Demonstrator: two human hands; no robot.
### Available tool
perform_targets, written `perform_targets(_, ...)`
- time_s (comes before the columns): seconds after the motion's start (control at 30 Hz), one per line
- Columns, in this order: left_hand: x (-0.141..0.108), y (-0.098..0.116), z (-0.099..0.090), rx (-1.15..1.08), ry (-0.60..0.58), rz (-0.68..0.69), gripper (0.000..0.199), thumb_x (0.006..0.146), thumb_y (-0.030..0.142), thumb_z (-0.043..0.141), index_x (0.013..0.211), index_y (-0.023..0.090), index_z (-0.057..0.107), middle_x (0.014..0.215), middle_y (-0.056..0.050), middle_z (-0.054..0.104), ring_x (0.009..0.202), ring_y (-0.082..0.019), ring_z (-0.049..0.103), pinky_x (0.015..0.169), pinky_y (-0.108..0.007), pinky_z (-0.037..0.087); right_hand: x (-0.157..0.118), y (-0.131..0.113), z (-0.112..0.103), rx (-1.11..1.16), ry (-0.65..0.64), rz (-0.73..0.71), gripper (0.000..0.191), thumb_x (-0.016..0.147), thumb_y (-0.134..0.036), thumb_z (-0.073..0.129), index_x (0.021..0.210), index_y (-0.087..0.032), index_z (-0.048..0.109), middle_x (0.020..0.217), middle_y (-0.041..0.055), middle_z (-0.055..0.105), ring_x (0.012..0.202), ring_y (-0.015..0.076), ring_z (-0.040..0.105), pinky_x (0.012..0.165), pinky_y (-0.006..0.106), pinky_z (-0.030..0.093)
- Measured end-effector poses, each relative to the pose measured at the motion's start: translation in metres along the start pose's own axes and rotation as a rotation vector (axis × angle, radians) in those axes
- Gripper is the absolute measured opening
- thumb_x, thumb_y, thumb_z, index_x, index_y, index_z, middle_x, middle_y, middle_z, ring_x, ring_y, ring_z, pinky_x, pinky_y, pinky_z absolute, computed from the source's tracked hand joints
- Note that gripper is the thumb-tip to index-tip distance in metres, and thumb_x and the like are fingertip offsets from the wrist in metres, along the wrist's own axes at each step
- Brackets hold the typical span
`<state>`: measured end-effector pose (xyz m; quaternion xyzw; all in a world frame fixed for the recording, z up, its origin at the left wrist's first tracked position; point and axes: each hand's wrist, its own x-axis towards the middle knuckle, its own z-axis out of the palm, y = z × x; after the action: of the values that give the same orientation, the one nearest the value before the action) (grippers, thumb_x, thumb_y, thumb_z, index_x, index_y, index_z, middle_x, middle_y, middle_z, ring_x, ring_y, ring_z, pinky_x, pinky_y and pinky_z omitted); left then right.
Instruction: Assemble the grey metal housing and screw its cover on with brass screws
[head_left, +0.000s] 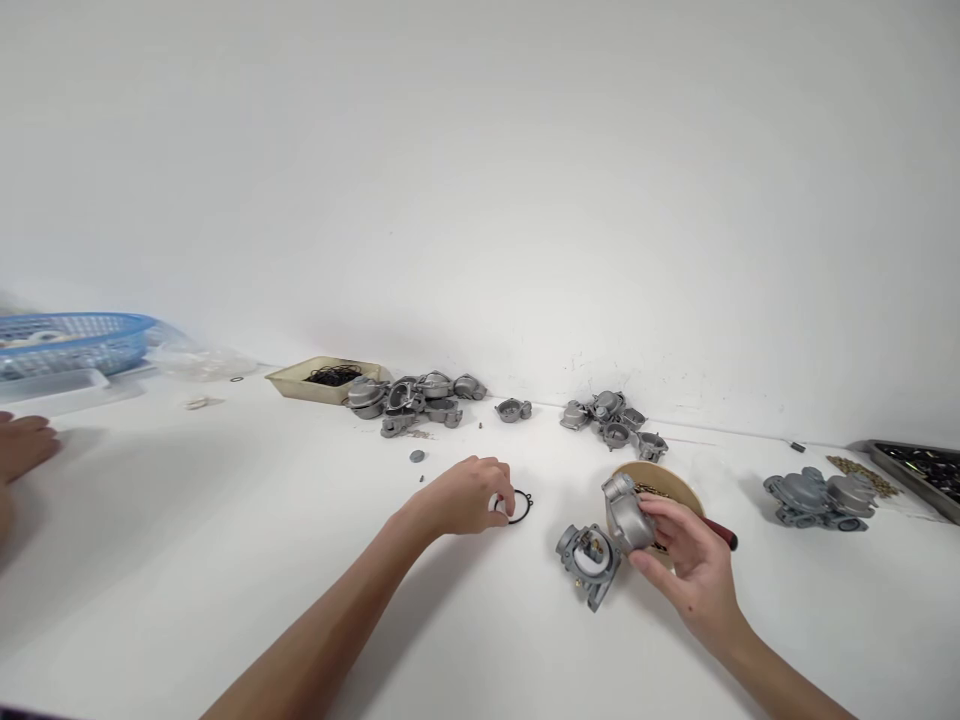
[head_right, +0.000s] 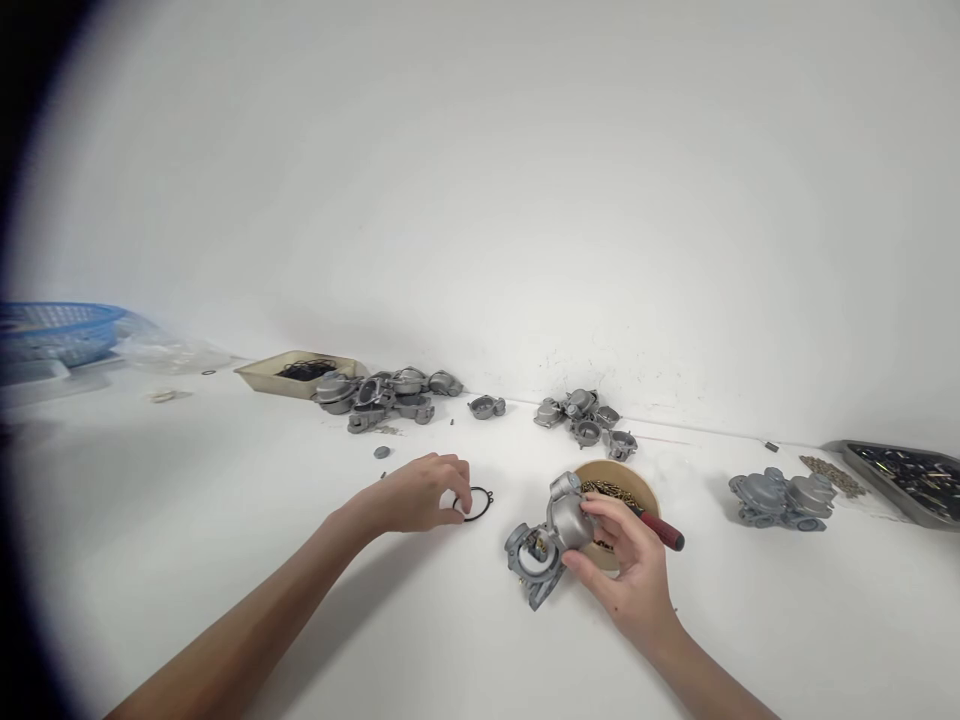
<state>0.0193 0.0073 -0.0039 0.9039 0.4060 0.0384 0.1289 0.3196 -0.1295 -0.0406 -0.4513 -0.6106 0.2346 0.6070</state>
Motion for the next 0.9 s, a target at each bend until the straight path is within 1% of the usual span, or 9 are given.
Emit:
perform_targets(0.17,0.002,0.001,0.002,-0.001,-0.028,-0.031,0.010,0.084,0.021,0.079,0.085,0.030,0.083,0.102,0.000,0.076,0.100,-0.023,0.070,0.095,-0.034,0.049,0.001,-0.001,0.000,-0.005,-0.009,-0.015,0.039,0.085,-0.052,0.087,0.113,-0.027,0.079,0.127,0.0137,0.076,0.113,0.0309,0.075,0.087,0.038,0.066)
perform_targets(0.27,0.004,-0.002,0.005,0.003,-0.017,-0.077,0.008,0.086,0.023,0.078,0.084,0.029,0.082,0.100,0.000,0.076,0.095,-0.022,0.071,0.085,-0.031,0.051,0.001,-0.001,0.000,-0.007,-0.010,-0.020,0.039,0.085,-0.052,0.087,0.113,-0.026,0.079,0.127,0.0141,0.076,0.112,0.0310,0.075,0.086,0.038,0.066)
perform_targets(0.37,0.009,-0.007,0.011,0.025,0.040,-0.157,0.010,0.091,0.024,0.072,0.088,0.027,0.082,0.101,-0.003,0.075,0.089,-0.022,0.071,0.077,-0.030,0.051,0.000,0.000,0.001,-0.014,0.005,-0.007,0.040,0.084,-0.053,0.087,0.113,-0.026,0.080,0.127,0.0141,0.076,0.114,0.0318,0.075,0.089,0.040,0.066)
perform_targets(0.57,0.023,-0.009,0.027,0.029,0.196,-0.271,0.023,0.100,0.021,0.056,0.101,0.022,0.079,0.108,-0.010,0.072,0.102,-0.030,0.070,0.083,-0.036,0.054,-0.002,0.004,0.002,-0.065,0.025,-0.059,0.037,0.085,-0.051,0.087,0.113,-0.028,0.080,0.126,0.0133,0.077,0.115,0.0326,0.075,0.088,0.040,0.067)
perform_targets(0.67,0.022,-0.001,0.027,-0.035,0.194,-0.180,0.021,0.100,0.029,0.065,0.118,0.025,0.076,0.114,-0.008,0.071,0.105,-0.027,0.070,0.089,-0.035,0.055,0.000,0.005,0.002,-0.154,0.007,-0.169,0.034,0.087,-0.046,0.085,0.115,-0.029,0.079,0.123,0.0122,0.078,0.115,0.0324,0.075,0.083,0.038,0.068)
perform_targets(0.7,0.020,0.003,0.027,-0.076,0.166,-0.105,0.029,0.097,0.034,0.072,0.125,0.030,0.074,0.119,-0.006,0.070,0.106,-0.025,0.070,0.091,-0.032,0.055,0.001,0.005,0.002,-0.189,-0.004,-0.210,0.033,0.087,-0.044,0.085,0.116,-0.029,0.079,0.122,0.0117,0.078,0.114,0.0320,0.075,0.082,0.037,0.068)
perform_targets(0.77,0.015,0.015,0.028,-0.216,0.083,0.084,0.057,0.085,0.045,0.087,0.138,0.039,0.066,0.130,-0.001,0.068,0.108,-0.021,0.068,0.094,-0.027,0.054,0.003,0.004,0.002,-0.255,-0.026,-0.288,0.031,0.088,-0.040,0.085,0.117,-0.029,0.079,0.120,0.0111,0.079,0.111,0.0312,0.076,0.079,0.035,0.069)
perform_targets(0.8,0.013,0.021,0.030,-0.323,0.039,0.183,0.069,0.081,0.050,0.090,0.143,0.040,0.063,0.135,-0.001,0.066,0.109,-0.021,0.067,0.095,-0.028,0.054,0.003,0.003,0.002,-0.285,-0.046,-0.318,0.031,0.088,-0.037,0.085,0.117,-0.029,0.078,0.120,0.0110,0.079,0.110,0.0310,0.077,0.079,0.034,0.069)
perform_targets(0.9,0.010,0.040,0.036,-0.552,-0.011,0.332,0.075,0.078,0.070,0.085,0.138,0.030,0.066,0.130,-0.007,0.067,0.106,-0.025,0.065,0.097,-0.035,0.051,0.005,-0.001,0.003,-0.361,-0.112,-0.369,0.032,0.087,-0.030,0.085,0.118,-0.028,0.078,0.120,0.0108,0.079,0.108,0.0315,0.079,0.086,0.037,0.069)
